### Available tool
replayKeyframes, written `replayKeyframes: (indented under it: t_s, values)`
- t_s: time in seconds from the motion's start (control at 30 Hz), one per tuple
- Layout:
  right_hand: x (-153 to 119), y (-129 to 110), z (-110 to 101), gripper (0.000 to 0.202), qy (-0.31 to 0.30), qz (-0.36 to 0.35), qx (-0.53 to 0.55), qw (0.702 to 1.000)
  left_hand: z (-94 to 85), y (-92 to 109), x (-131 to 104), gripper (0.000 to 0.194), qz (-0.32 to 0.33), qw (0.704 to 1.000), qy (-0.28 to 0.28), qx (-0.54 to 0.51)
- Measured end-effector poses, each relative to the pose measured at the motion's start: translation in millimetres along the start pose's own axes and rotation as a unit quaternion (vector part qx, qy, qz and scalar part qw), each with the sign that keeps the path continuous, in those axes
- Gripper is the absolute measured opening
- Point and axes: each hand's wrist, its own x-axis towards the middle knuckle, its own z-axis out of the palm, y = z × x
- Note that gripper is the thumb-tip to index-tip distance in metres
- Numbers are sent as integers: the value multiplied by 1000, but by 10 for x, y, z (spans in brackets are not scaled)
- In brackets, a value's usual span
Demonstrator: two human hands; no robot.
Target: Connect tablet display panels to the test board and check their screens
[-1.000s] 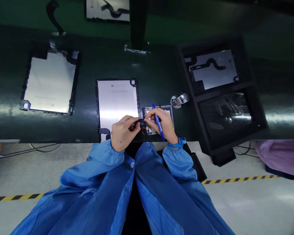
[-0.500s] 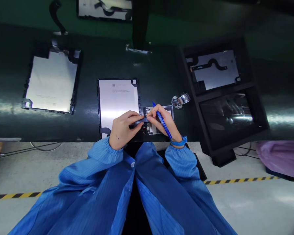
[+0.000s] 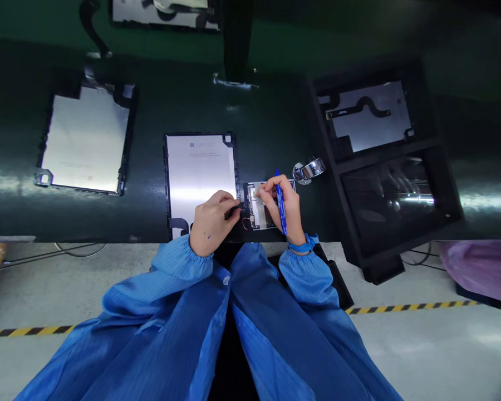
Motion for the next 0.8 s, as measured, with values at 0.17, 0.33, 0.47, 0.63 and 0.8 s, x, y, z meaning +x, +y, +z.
replayKeyframes:
  t_s: [0.17, 0.33, 0.47, 0.63, 0.8]
  values:
    - [-5, 2, -6, 18, 0, -3, -5, 1000, 8, 16, 3, 15, -21, 1000, 9, 1]
    - [0, -41, -21, 13, -37, -43, -37, 998, -2, 41, -17, 15, -27, 999, 33, -23]
    - [15, -77, -33, 9, -106, -95, -83, 986, -17, 62, -32, 14, -16, 998, 41, -39]
    - [22, -68, -39, 13, -119, -83, -55, 988, -5, 70, -17, 17, 21, 999, 29, -28]
    - [16, -44, -26, 12, -84, -51, -42, 994, 31, 45, -14, 14, 1, 999, 39, -25]
